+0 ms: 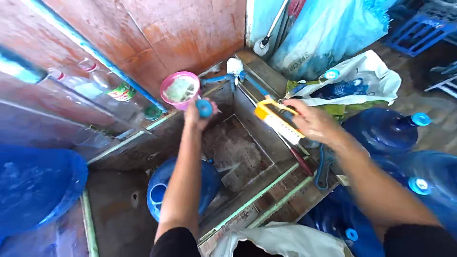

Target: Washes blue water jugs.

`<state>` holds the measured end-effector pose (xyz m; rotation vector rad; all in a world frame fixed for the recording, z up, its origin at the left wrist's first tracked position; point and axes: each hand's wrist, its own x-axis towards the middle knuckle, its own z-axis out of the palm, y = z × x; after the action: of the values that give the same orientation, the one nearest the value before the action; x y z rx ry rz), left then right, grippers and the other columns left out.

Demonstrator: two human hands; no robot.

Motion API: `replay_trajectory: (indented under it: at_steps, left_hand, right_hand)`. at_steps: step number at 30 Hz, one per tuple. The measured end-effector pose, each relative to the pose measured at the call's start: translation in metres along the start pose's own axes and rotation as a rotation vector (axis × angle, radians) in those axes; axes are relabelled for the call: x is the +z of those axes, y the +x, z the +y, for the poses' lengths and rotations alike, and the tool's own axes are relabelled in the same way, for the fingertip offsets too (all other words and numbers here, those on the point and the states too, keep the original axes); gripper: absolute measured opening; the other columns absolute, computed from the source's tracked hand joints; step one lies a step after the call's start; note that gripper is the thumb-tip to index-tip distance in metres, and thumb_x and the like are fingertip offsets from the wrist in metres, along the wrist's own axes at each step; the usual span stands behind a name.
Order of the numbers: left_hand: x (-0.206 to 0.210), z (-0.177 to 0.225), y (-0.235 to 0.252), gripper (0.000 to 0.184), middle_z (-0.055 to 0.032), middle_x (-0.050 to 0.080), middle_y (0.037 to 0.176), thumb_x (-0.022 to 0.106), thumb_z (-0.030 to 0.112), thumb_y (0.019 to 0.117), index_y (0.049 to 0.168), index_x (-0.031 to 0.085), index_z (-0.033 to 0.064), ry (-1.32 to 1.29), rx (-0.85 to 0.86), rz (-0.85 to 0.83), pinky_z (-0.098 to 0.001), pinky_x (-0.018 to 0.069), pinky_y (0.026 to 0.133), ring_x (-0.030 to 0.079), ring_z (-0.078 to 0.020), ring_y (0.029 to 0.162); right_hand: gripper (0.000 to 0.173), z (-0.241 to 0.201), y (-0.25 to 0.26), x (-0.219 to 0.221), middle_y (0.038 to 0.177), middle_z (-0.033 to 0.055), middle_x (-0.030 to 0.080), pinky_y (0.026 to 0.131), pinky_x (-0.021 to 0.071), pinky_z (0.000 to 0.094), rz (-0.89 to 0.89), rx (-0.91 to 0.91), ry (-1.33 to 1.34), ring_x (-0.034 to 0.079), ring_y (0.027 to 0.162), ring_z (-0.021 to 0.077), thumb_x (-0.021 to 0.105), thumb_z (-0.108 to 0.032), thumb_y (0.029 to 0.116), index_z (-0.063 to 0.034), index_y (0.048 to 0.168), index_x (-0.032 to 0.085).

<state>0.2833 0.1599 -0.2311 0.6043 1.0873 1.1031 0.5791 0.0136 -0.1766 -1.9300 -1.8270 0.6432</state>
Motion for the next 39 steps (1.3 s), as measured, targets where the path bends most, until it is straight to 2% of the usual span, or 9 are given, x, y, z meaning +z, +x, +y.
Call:
replay_trajectory:
  at_steps: [3, 6, 9, 15, 22, 27, 31, 36, 39]
  left_hand:
    - [-0.005, -0.047, -0.074, 0.043, -0.0038, 0.066, 0.089, 0.024, 0.036, 0.1116, 0.112, 0.057, 0.0086, -0.154, -0.165, 0.006, -0.0297, 0.0598, 0.068, 0.068, -0.0137, 0.076]
    - [-0.017, -0.083, -0.115, 0.066, -0.0032, 0.067, 0.099, 0.009, 0.060, 0.1075, 0.129, 0.053, 0.0147, -0.277, -0.104, 0.115, -0.0335, 0.0567, 0.072, 0.066, -0.0130, 0.086]
    - [-0.030, -0.093, -0.132, 0.070, -0.0129, 0.060, 0.114, 0.006, 0.062, 0.1059, 0.138, 0.042, 0.0124, -0.365, -0.027, 0.192, -0.0474, 0.0547, 0.081, 0.062, -0.0246, 0.099]
    - [-0.052, -0.067, -0.170, 0.084, -0.0138, 0.063, 0.119, 0.002, 0.069, 0.1022, 0.143, 0.044, 0.0091, -0.406, 0.070, 0.350, -0.0431, 0.0550, 0.083, 0.063, -0.0213, 0.101]
    - [-0.014, -0.099, -0.196, 0.079, -0.0188, 0.062, 0.114, 0.008, 0.058, 0.1083, 0.134, 0.051, -0.0023, -0.153, -0.004, 0.114, -0.0439, 0.0531, 0.087, 0.062, -0.0248, 0.099]
    - [-0.034, -0.092, -0.205, 0.077, -0.0113, 0.064, 0.099, 0.007, 0.065, 0.1053, 0.129, 0.050, 0.0060, -0.240, -0.042, 0.261, -0.0361, 0.0545, 0.071, 0.063, -0.0171, 0.083]
    - [-0.028, -0.090, -0.222, 0.080, -0.0198, 0.059, 0.126, 0.006, 0.061, 0.1073, 0.142, 0.045, 0.0002, -0.040, -0.084, 0.068, -0.0435, 0.0544, 0.088, 0.062, -0.0260, 0.105]
    - [-0.063, -0.084, -0.223, 0.078, -0.0042, 0.068, 0.099, 0.004, 0.069, 0.1027, 0.127, 0.053, 0.0143, -0.220, 0.037, 0.243, -0.0337, 0.0572, 0.070, 0.067, -0.0127, 0.084]
    - [-0.066, -0.087, -0.232, 0.077, -0.0134, 0.062, 0.126, 0.005, 0.060, 0.1073, 0.143, 0.044, 0.0049, -0.118, 0.058, 0.124, -0.0396, 0.0536, 0.092, 0.063, -0.0185, 0.107]
  right_hand:
    - [0.054, -0.057, 0.014, 0.079, 0.134, 0.0296, 0.059, 0.090, 0.0538, 0.0651, -0.004, -0.155, 0.071, 0.065, 0.111, 0.0475, 0.062, -0.004, 0.0979, -0.0114, 0.151, 0.051]
    - [0.063, -0.101, 0.013, 0.168, 0.130, 0.0257, 0.061, 0.078, 0.0565, 0.0603, -0.147, -0.244, -0.043, 0.068, 0.097, 0.0425, 0.065, -0.035, 0.0990, -0.0280, 0.158, 0.043]
    - [0.058, -0.127, 0.041, 0.197, 0.130, 0.0214, 0.064, 0.090, 0.0530, 0.0618, -0.341, -0.230, -0.112, 0.065, 0.113, 0.0407, 0.066, -0.052, 0.0962, -0.0264, 0.147, 0.056]
    - [0.072, -0.142, -0.022, 0.175, 0.122, 0.0234, 0.068, 0.095, 0.0544, 0.0586, -0.467, -0.228, 0.245, 0.068, 0.109, 0.0386, 0.080, -0.020, 0.0890, -0.0143, 0.152, 0.046]
    - [0.070, -0.084, -0.014, 0.183, 0.124, 0.0259, 0.068, 0.092, 0.0519, 0.0683, -0.173, -0.013, 0.255, 0.067, 0.111, 0.0457, 0.076, -0.025, 0.0900, -0.0161, 0.153, 0.048]
    - [0.070, -0.113, -0.094, 0.170, 0.139, 0.0217, 0.062, 0.110, 0.0464, 0.0525, -0.309, -0.090, 0.373, 0.062, 0.126, 0.0353, 0.076, -0.026, 0.0928, -0.0146, 0.155, 0.047]
    - [0.065, -0.095, -0.046, 0.176, 0.135, 0.0239, 0.064, 0.106, 0.0461, 0.0645, -0.184, -0.096, 0.335, 0.063, 0.124, 0.0428, 0.072, -0.028, 0.0967, -0.0158, 0.155, 0.047]
    - [0.067, -0.157, -0.124, 0.165, 0.133, 0.0245, 0.065, 0.102, 0.0491, 0.0600, -0.226, -0.218, 0.451, 0.066, 0.117, 0.0415, 0.073, -0.016, 0.0951, -0.0162, 0.156, 0.045]
    - [0.063, -0.147, -0.071, 0.179, 0.134, 0.0222, 0.066, 0.104, 0.0480, 0.0641, -0.238, -0.204, 0.354, 0.064, 0.122, 0.0417, 0.070, -0.030, 0.0977, -0.0201, 0.156, 0.047]
